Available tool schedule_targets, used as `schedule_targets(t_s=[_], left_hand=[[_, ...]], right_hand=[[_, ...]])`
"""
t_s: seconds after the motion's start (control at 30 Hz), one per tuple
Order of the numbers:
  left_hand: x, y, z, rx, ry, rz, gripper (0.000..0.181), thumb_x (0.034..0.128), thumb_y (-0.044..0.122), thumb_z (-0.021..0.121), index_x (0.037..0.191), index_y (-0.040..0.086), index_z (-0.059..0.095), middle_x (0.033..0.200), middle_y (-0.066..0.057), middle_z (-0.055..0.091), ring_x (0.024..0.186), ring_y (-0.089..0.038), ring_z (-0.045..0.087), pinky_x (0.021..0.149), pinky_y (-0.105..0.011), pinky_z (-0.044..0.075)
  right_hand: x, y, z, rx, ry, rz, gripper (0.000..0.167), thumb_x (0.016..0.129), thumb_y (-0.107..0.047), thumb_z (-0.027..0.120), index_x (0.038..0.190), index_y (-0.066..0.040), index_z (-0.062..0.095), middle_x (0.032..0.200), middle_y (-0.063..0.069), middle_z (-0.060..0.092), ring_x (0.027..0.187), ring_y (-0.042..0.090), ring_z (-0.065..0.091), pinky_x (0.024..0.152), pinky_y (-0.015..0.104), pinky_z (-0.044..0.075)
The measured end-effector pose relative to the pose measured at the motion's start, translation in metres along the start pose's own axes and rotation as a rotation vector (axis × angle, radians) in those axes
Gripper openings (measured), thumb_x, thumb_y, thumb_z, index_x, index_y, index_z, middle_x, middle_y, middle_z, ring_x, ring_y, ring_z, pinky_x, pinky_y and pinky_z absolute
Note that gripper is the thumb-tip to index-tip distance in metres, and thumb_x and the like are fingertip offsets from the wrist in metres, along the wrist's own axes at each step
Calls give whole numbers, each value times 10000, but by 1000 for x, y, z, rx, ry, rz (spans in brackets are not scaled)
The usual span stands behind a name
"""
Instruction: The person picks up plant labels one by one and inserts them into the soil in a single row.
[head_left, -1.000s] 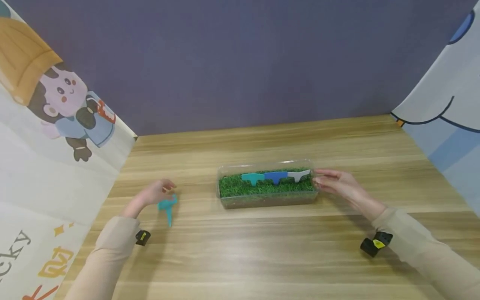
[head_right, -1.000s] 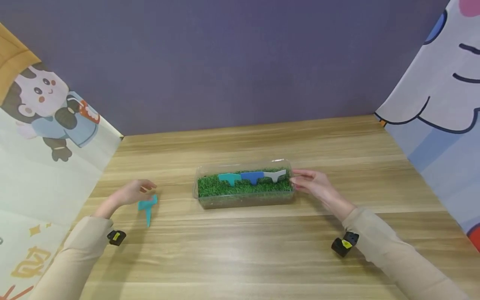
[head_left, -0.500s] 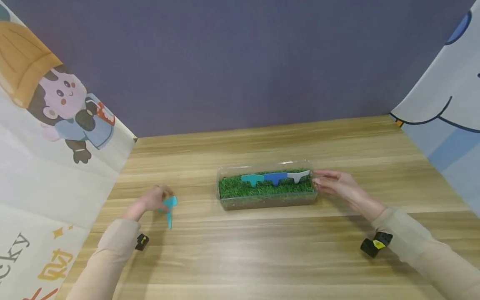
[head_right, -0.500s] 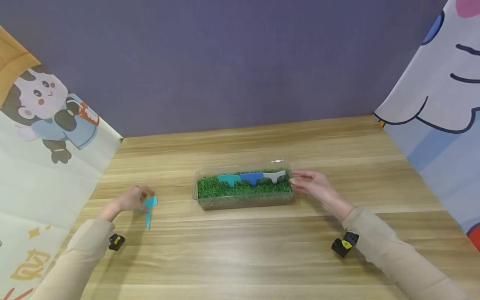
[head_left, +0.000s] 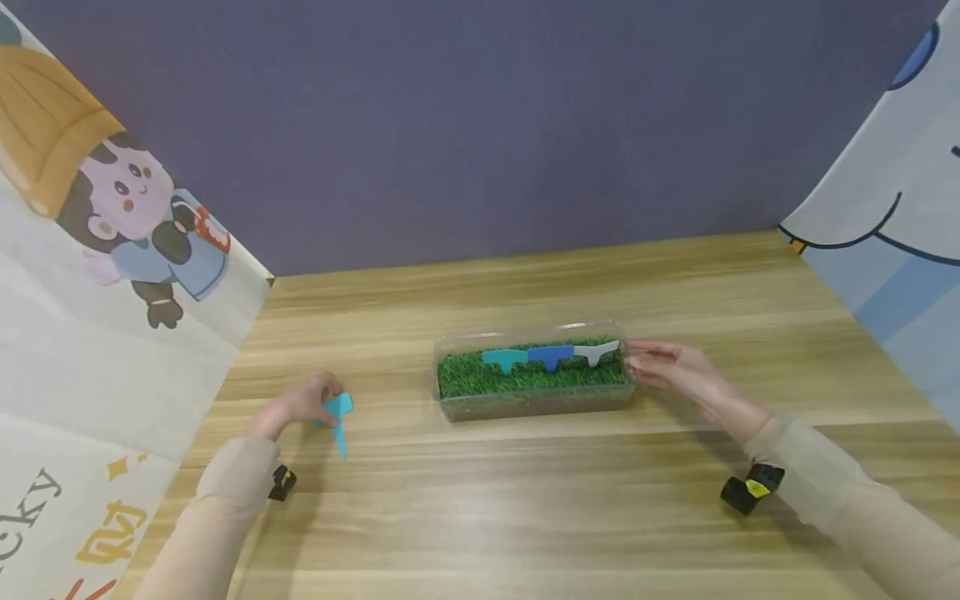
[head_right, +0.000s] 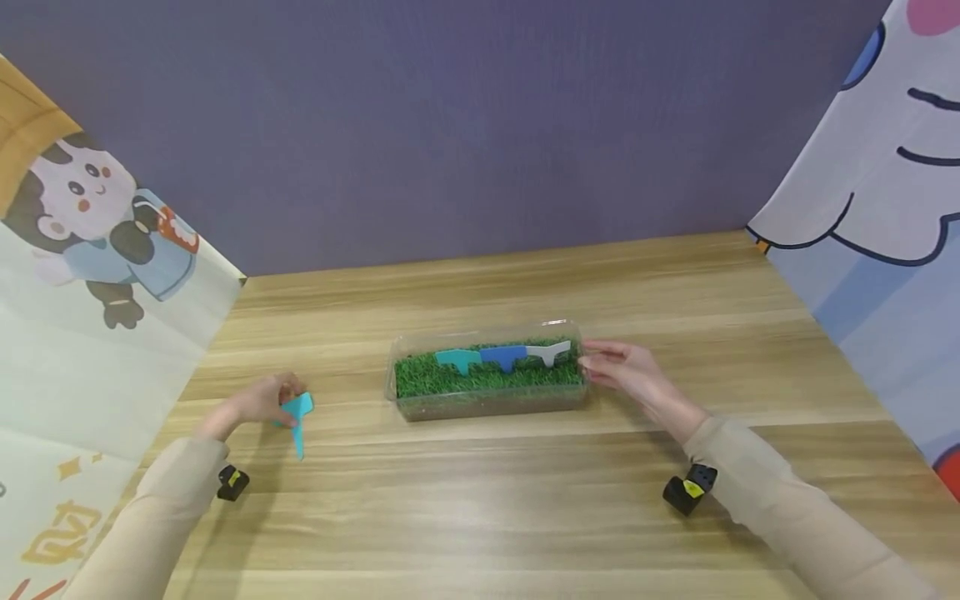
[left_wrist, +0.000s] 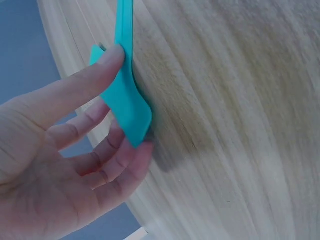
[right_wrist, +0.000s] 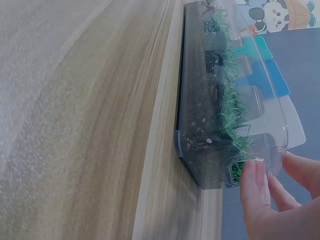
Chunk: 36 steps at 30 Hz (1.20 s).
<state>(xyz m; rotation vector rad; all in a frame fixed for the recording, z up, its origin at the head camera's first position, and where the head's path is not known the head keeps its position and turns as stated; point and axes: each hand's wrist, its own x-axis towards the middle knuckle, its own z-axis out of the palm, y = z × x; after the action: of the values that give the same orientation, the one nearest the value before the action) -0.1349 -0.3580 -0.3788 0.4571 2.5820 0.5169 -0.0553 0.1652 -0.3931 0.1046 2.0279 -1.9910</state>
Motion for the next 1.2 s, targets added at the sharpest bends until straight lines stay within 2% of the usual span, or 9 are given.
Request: schedule_targets(t_s=[0.1, 0.3, 0.47, 0.6, 0.77, 0.9, 1.07, 1.2], left_hand=[[1, -3, -1, 14, 2, 1, 431, 631, 59, 740, 972, -90, 522, 907, -176, 545, 842, -312, 506, 731, -427, 457], [3, -8, -3, -34, 22, 14, 279, 664, 45, 712, 878, -59, 566, 801, -108, 557, 749, -219, 508, 678, -354, 461], [1, -9, -6, -76, 31, 68, 237, 708, 15, 670, 901, -88, 577, 833, -144, 587, 785, -264, 541, 711, -383, 479], [-2, -6, -10, -117, 49, 106, 215, 757, -4, 615, 932, -119, 567, 876, -185, 590, 839, -319, 547, 753, -431, 474], [-3, -7, -15, -185, 58, 88, 219, 815, 37, 573, 983, -103, 570, 888, -147, 595, 823, -247, 545, 731, -359, 474], [-4, -7, -18, -261, 60, 52, 273, 838, 87, 567, 1043, -93, 558, 915, -126, 594, 822, -187, 530, 724, -312, 461], [-6, -4, -22, -324, 64, 34, 314, 845, 127, 570, 1081, -78, 545, 944, -121, 598, 845, -179, 527, 771, -337, 441], [-6, 1, -24, -339, 71, 28, 305, 856, 151, 565, 1077, -60, 554, 932, -98, 610, 837, -161, 541, 795, -353, 431]], right_hand=[[0, -1, 0, 10, 0, 7, 609, 845, -143, 586, 1322, 67, 271, 1180, 120, 534, 949, 77, 582, 899, 284, 412], [0, -1, 0, 27, 0, -4, 619, 841, -134, 592, 1316, 87, 263, 1102, 47, 586, 937, 79, 586, 884, 268, 427], [2, 3, -1, 27, -12, -32, 626, 828, -155, 613, 1309, 81, 289, 1078, 18, 598, 933, 83, 590, 866, 263, 440], [8, 13, -7, 87, -41, -60, 561, 802, -147, 641, 1279, 19, 398, 1027, -12, 621, 930, 103, 598, 838, 257, 459], [20, 30, -19, 153, -76, -65, 502, 778, -170, 669, 1234, -61, 491, 1028, 5, 629, 937, 124, 601, 825, 257, 465], [21, 33, -21, 132, -70, -52, 509, 777, -197, 670, 1241, -85, 491, 1055, 6, 619, 953, 124, 595, 832, 250, 460], [11, 17, -10, 54, -40, -49, 634, 783, -214, 662, 1302, 3, 371, 1069, -8, 607, 952, 100, 589, 842, 249, 453], [4, 6, -3, 40, -25, -31, 629, 815, -161, 626, 1314, 51, 307, 1068, -3, 605, 942, 88, 590, 854, 256, 448]])
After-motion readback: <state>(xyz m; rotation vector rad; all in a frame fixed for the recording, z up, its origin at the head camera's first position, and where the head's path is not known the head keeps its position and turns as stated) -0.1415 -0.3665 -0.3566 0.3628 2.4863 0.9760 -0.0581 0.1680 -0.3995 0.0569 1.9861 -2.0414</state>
